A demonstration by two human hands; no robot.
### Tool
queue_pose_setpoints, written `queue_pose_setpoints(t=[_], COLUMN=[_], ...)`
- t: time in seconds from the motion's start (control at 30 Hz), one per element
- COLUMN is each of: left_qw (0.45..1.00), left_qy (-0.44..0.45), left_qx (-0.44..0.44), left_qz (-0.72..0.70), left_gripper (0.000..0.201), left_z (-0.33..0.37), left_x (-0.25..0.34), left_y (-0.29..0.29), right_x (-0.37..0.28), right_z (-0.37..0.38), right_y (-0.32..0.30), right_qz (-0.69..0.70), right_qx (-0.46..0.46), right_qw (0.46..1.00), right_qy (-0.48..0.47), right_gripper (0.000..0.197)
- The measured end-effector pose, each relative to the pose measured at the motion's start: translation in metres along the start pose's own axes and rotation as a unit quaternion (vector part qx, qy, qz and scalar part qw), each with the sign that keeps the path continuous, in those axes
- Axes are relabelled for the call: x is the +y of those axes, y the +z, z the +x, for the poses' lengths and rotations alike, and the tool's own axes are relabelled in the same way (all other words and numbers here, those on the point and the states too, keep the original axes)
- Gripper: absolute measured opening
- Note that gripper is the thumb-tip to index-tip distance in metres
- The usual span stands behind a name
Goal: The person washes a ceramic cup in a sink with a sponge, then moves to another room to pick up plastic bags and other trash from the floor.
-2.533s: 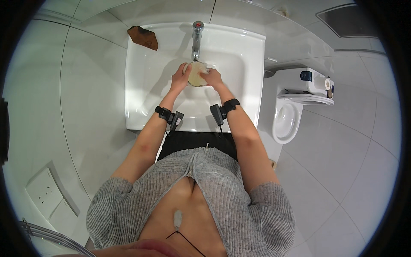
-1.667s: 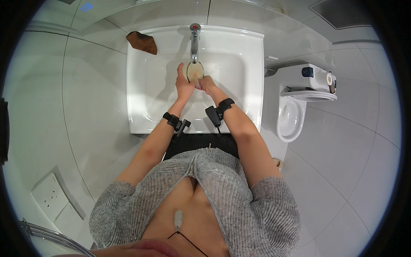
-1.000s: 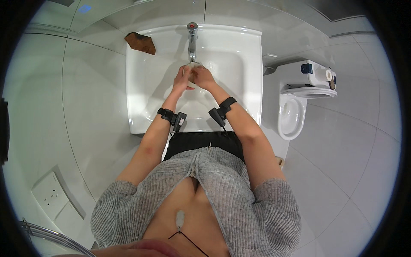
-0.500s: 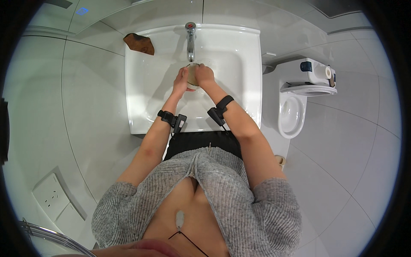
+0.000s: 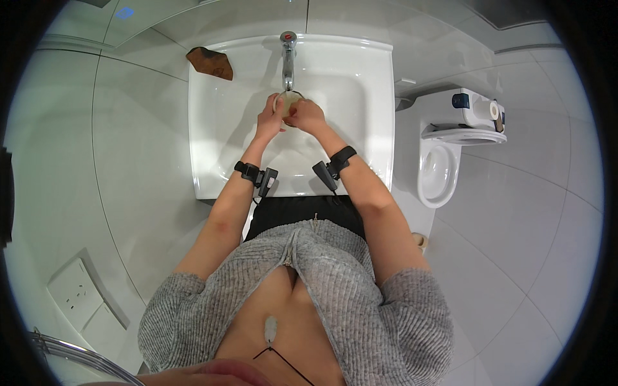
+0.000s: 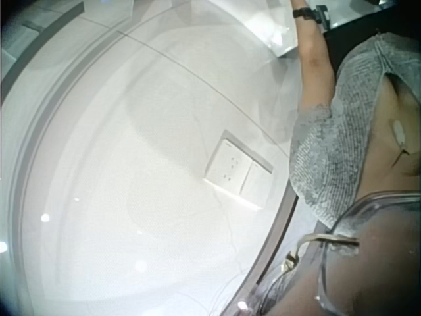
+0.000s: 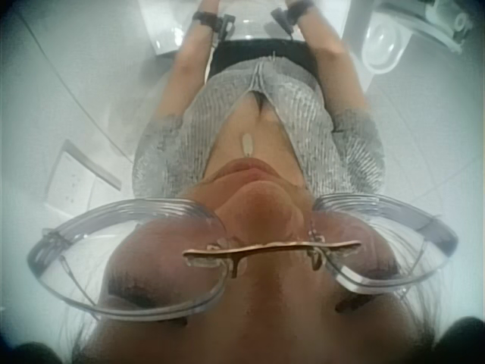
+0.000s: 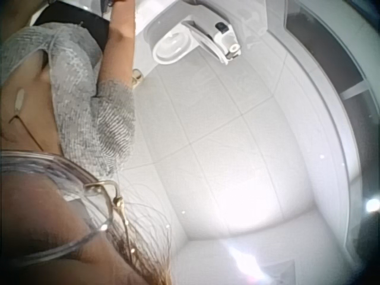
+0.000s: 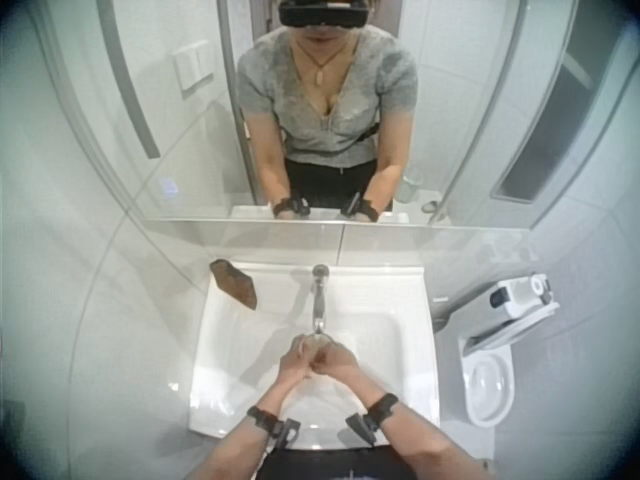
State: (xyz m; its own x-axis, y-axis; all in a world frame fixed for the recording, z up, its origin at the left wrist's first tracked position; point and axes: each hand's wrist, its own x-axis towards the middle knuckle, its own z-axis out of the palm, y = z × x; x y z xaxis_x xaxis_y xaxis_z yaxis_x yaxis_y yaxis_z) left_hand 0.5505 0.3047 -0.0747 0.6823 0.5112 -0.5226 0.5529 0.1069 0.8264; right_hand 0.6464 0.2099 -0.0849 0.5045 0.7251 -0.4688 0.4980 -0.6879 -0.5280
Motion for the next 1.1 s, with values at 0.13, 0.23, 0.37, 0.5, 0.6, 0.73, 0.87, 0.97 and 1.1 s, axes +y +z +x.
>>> queue_pose_setpoints(t=[0.13,0.23,0.37,0.5,0.6,0.73,0.87,0.97,1.1], left_qw=[0.984,0.978,0.977,0.973,0.968,0.959,0.982,0.991,0.987], left_qy=[0.094,0.122,0.119,0.120,0.156,0.175,0.135,0.068,-0.080], left_qx=[0.073,0.071,0.059,0.011,0.092,0.170,0.088,-0.008,-0.138], left_qz=[0.135,0.151,0.169,0.198,0.176,0.145,0.096,0.117,-0.016], left_gripper=[0.052,0.050,0.049,0.054,0.061,0.067,0.065,0.062,0.050], left_z=[0.017,0.022,0.024,0.015,0.002,-0.014,-0.001,0.013,0.028], left_x=[-0.020,-0.022,-0.023,-0.009,-0.012,-0.015,-0.026,-0.022,-0.009], left_y=[0.000,0.008,-0.008,-0.001,0.011,0.024,0.003,-0.003,-0.015], right_x=[-0.005,0.033,0.026,0.052,0.054,0.035,0.023,0.024,0.015], right_z=[-0.006,0.011,0.017,0.028,0.029,0.012,0.015,0.022,0.021], right_y=[0.017,0.034,0.024,0.024,0.030,0.038,0.019,0.007,0.007], right_qz=[0.017,0.160,0.369,0.216,0.108,0.463,0.126,-0.087,-0.147], right_qx=[0.138,0.169,0.003,0.055,0.022,-0.042,0.082,0.172,0.313], right_qw=[0.983,0.968,0.928,0.975,0.993,0.882,0.987,0.980,0.922], right_qy=[0.119,0.090,0.045,-0.003,0.038,0.080,0.052,-0.050,-0.173], right_gripper=[0.079,0.082,0.084,0.061,0.040,0.028,0.023,0.027,0.027])
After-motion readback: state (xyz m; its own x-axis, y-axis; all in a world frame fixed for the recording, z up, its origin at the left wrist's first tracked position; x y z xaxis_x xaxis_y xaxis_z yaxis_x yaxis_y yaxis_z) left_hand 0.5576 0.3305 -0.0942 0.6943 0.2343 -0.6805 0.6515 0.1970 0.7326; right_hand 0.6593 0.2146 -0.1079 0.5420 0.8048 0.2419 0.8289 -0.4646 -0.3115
